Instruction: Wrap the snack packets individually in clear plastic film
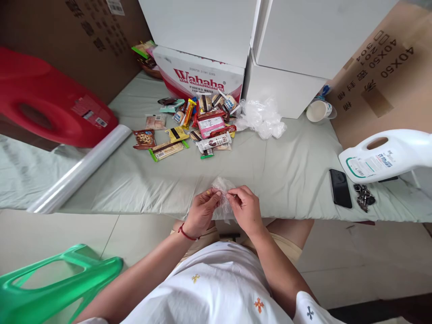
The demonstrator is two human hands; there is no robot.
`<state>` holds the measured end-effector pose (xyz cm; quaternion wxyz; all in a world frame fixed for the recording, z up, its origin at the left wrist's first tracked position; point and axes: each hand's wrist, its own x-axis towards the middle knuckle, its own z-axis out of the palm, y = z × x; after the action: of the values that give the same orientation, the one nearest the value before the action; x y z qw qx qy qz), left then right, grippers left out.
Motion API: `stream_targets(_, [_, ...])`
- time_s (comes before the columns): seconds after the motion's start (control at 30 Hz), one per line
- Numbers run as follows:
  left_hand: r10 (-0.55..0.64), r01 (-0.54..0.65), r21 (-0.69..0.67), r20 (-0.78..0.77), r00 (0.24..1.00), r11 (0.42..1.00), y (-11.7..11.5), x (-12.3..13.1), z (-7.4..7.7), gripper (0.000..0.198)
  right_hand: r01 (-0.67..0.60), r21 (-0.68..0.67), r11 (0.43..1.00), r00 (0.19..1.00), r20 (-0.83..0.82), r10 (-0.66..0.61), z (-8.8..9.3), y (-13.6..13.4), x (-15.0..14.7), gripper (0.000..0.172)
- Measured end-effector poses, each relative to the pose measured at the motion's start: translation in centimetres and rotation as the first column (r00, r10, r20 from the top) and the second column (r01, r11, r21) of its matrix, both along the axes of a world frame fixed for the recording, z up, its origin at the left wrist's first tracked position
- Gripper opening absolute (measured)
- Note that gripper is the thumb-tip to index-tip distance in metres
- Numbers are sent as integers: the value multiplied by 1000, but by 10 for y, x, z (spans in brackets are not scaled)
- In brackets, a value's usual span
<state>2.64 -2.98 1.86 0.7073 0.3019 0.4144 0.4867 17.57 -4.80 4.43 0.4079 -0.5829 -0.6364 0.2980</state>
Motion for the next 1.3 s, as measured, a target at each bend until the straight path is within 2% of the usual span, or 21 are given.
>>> stream_targets(0.1, [30, -32, -35, -39, 999, 999, 3, -6, 1, 42, 55, -53, 997, 991, -120, -61, -7, -1, 2, 17])
stream_targets(0.2, [28, -29, -99, -8, 1000, 995, 4, -10, 6, 48, 88, -148, 985, 957, -261, -125, -14, -3, 11, 23])
stream_targets(0.27, [4, 0, -138, 29, 1000, 990, 5, -11, 10, 54, 76, -165, 983, 948, -292, -122, -15, -4, 17, 23])
stream_targets(0.33, [-22, 28, -135, 49, 999, 990, 6, -9, 14, 60, 33, -131, 991, 965, -255, -66, -14, -5, 22, 21])
stream_targets(0.43, [-34, 35, -73, 14, 999, 997, 9, -4, 18, 50, -37, -75, 997, 985, -172, 24, -10, -8, 26, 17])
stream_targets(0.5, [-25, 24, -38, -12, 1000, 999, 10, 0, 19, 43, -10, -43, 999, 990, -143, 3, -8, -12, 27, 17])
stream_targets(0.6, [-5, 4, -1, -27, 1000, 1000, 8, 5, 18, 42, 67, 73, 995, 993, -101, -59, -3, -18, 25, 26])
stream_targets(0.67, [-3, 5, 36, -49, 999, 999, 4, 9, 16, 43, 47, 161, 986, 998, -45, -40, 1, -21, 19, 33])
stream_targets(0.77, [-15, 22, 80, -82, 997, 997, -3, 13, 13, 43, 54, 211, 976, 999, -7, -54, 6, -21, 11, 15])
stream_targets(0.83, [-30, 37, 85, -88, 996, 996, -5, 13, 11, 44, 106, 160, 981, 991, -94, -92, 4, -18, 12, 11])
stream_targets(0.97, [-51, 54, 55, -53, 997, 997, -4, 7, 9, 49, 168, -85, 982, 910, -370, -187, -9, -13, 26, 22])
stream_targets(1.07, [-36, 37, 47, -30, 999, 998, -3, 3, 8, 51, 234, -169, 958, 848, -447, -286, -11, -13, 34, 30])
stream_targets(1.17, [-42, 46, 82, -60, 997, 996, -5, 3, 6, 49, 223, -32, 974, 910, -352, -220, 1, -17, 31, 29])
stream_targets(1.23, [-63, 74, 116, -97, 993, 990, -7, 4, 7, 48, 131, 88, 987, 975, -190, -112, 13, -19, 26, 28])
stream_targets(1.3, [-80, 95, 144, -107, 991, 985, -9, 6, 9, 49, 39, 134, 990, 997, -65, -31, 20, -19, 20, 16])
